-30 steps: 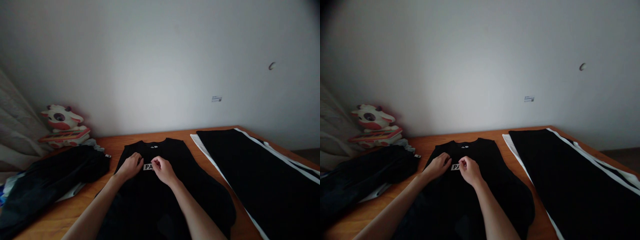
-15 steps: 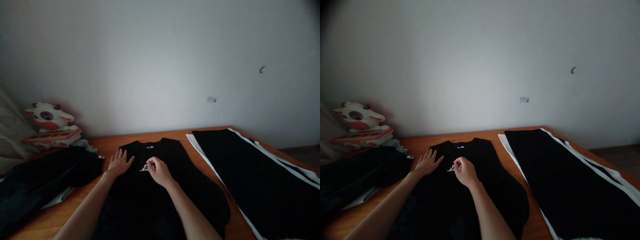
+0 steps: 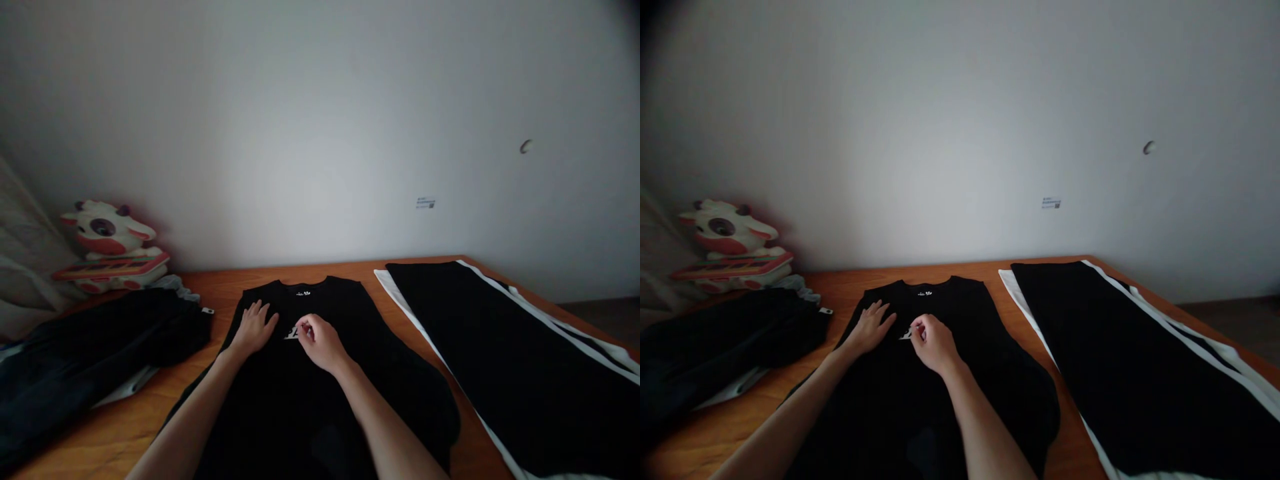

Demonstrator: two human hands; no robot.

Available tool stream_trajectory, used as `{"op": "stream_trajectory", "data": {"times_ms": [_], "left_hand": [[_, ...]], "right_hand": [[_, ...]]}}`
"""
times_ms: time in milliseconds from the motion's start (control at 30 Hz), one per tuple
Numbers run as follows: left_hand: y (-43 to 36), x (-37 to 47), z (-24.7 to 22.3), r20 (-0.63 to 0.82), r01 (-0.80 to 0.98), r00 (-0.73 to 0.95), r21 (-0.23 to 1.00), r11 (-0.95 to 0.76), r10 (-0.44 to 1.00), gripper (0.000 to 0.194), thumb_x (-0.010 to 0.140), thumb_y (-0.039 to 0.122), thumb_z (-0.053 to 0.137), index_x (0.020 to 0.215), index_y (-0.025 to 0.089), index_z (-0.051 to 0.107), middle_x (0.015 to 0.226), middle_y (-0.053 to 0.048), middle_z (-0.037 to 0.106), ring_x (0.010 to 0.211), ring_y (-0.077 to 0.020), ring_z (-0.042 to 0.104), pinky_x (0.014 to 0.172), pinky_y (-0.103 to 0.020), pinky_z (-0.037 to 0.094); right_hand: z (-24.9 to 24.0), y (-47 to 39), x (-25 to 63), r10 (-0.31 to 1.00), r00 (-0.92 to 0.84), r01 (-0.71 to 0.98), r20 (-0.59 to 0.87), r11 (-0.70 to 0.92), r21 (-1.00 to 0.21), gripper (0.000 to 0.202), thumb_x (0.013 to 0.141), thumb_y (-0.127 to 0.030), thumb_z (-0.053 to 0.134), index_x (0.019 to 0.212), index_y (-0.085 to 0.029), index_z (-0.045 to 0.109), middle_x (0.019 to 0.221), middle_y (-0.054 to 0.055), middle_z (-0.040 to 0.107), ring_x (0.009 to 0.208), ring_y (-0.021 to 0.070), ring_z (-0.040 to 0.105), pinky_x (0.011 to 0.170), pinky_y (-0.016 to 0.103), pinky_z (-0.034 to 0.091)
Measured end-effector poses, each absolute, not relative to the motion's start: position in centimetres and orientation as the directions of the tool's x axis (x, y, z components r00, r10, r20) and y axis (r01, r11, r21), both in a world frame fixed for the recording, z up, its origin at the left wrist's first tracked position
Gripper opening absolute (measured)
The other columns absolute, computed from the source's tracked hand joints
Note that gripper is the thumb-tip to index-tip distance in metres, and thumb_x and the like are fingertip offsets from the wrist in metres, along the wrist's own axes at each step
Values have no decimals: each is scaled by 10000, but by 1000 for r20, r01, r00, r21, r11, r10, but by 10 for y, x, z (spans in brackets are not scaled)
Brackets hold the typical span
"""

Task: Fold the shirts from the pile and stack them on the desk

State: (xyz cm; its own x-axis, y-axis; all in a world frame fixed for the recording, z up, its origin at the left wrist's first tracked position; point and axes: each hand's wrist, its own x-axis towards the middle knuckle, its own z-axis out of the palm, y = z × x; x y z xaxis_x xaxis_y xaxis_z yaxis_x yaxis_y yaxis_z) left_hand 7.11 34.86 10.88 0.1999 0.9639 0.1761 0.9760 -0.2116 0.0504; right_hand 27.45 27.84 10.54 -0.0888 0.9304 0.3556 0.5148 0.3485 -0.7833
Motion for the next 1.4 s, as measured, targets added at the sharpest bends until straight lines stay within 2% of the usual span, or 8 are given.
{"op": "stream_trajectory", "data": {"times_ms": [100,333,533,733,933,1100,1200,1400], "left_hand": [[336,62,112,194,974,215,35,-225,957,613,949,366,343,1444,34,487,1587,-222,388,1481,-300,361,1196,-456,302],[304,48,95,154,985,151,66,-163,977,807,867,694,421,1503,198,458,1592,-192,390,1513,-413,246,1180,-620,221],[308,68,106,127,991,126,28,-130,984,835,898,679,379,1469,80,490,1548,-271,423,1480,-469,285,1178,-661,168],[307,86,103,103,898,425,77,-433,900,657,987,596,295,1544,258,382,1642,-98,310,1528,-328,240,1219,-566,204],[305,82,104,106,834,521,145,-532,847,609,1010,567,289,1543,282,369,1651,-77,280,1534,-297,224,1229,-568,197],[303,85,105,114,809,557,150,-569,823,624,1009,573,313,1540,252,370,1628,-85,329,1523,-288,257,1227,-578,214],[303,86,104,129,816,548,137,-562,826,615,1005,572,335,1527,253,398,1617,-78,352,1513,-289,282,1223,-580,235],[301,88,109,117,826,537,131,-549,836,602,1004,555,353,1515,243,421,1613,-69,361,1511,-282,288,1228,-570,236]], "right_hand": [[104,279,275,929,-92,501,357,353,-790,124,916,-210,567,965,-232,678,894,13,711,753,142,660,705,234,485],[102,280,275,927,-108,497,360,364,-788,130,930,-257,558,938,-243,688,875,6,722,714,140,644,677,235,480],[102,285,277,918,56,346,393,351,-870,278,992,-424,454,1027,-226,645,817,13,692,660,146,643,657,246,491],[99,296,292,857,414,258,306,212,-942,349,995,-435,356,1068,-214,616,805,35,666,780,190,657,747,294,507],[91,305,302,828,484,197,284,213,-957,316,973,-353,381,1146,-196,593,886,62,692,801,194,660,742,314,527],[93,303,315,843,303,504,445,255,-826,281,931,-148,427,1073,-202,663,1036,85,724,969,206,670,903,348,514],[96,297,318,897,117,698,425,230,-678,311,897,-56,475,1054,-210,695,1100,71,732,1028,221,647,940,355,499],[106,289,321,925,-118,771,360,314,-554,291,911,-49,538,1062,-226,714,1091,44,718,1035,193,649,949,310,497]]}}
